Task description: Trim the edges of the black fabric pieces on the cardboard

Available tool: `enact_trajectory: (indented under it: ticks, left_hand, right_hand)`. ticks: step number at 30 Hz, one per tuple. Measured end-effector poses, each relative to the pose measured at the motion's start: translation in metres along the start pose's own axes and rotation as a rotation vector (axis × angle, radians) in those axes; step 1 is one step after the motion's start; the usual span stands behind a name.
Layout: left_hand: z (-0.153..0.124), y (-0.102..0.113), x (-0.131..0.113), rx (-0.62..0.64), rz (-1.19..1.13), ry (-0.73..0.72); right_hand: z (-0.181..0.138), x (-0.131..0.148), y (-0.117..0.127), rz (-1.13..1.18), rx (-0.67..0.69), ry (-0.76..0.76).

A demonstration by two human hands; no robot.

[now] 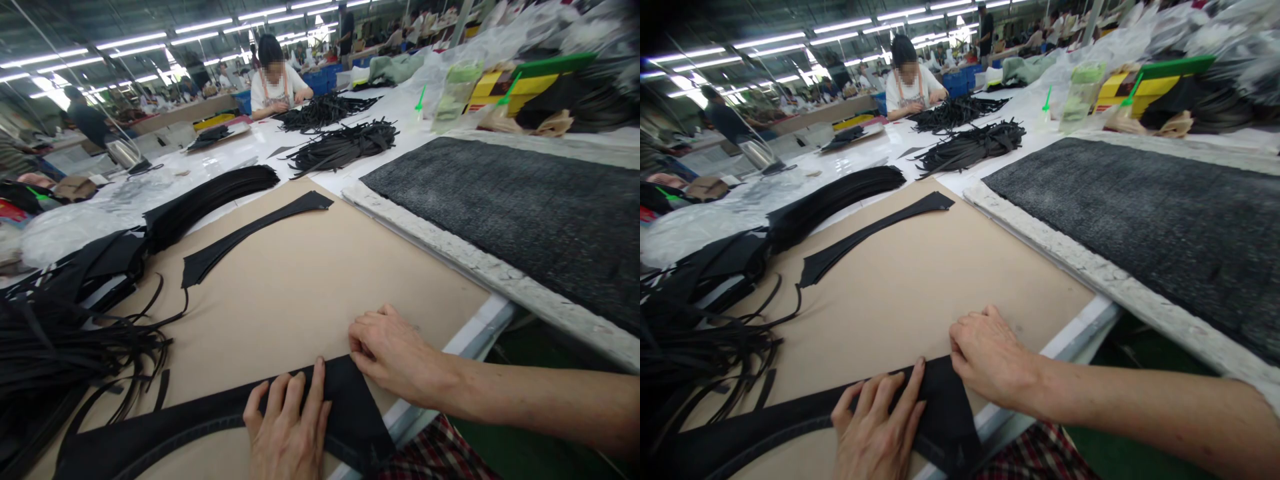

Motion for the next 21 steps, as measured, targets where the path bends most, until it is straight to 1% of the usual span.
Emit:
enact_trajectory:
  ticks: [2,4,6,8,10,17,21]
  left_hand:
    - [-0.002,-0.001,0.0,0.001,0.019,-0.012]
    - [-0.003,-0.001,0.0,0.012,0.032,-0.021]
    - [-0.003,-0.001,0.0,0.016,0.045,-0.03]
    - [-0.004,-0.001,-0.001,0.006,0.052,-0.04]
    - [-0.003,-0.001,-0.001,-0.005,0.053,-0.044]
    - [-0.004,-0.001,-0.002,0.018,0.044,-0.029]
    - [-0.005,-0.001,-0.003,0.024,0.036,-0.012]
  right_hand:
    - [-0.001,-0.001,0.0,-0.003,-0.025,0.027]
    - [-0.002,0.0,0.003,-0.03,-0.067,0.11]
    - [-0.002,0.001,0.007,-0.085,-0.088,0.284]
    - [-0.001,0.003,0.011,-0.139,-0.068,0.477]
    - [0.001,0.003,0.014,-0.173,-0.036,0.594]
    - [0.003,-0.001,0.013,-0.262,-0.013,0.734]
    - [0.001,-0.002,0.013,-0.291,-0.011,0.768]
Point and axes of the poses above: each hand's wrist, its own z-axis towards the middle knuckle, its own y-axis out of the back of the hand, x = y × z, the point moved 1 cm from there along z, towards the middle knuckle, and after that the axes turned 6 degrees about -x, right-handed, at the moved point
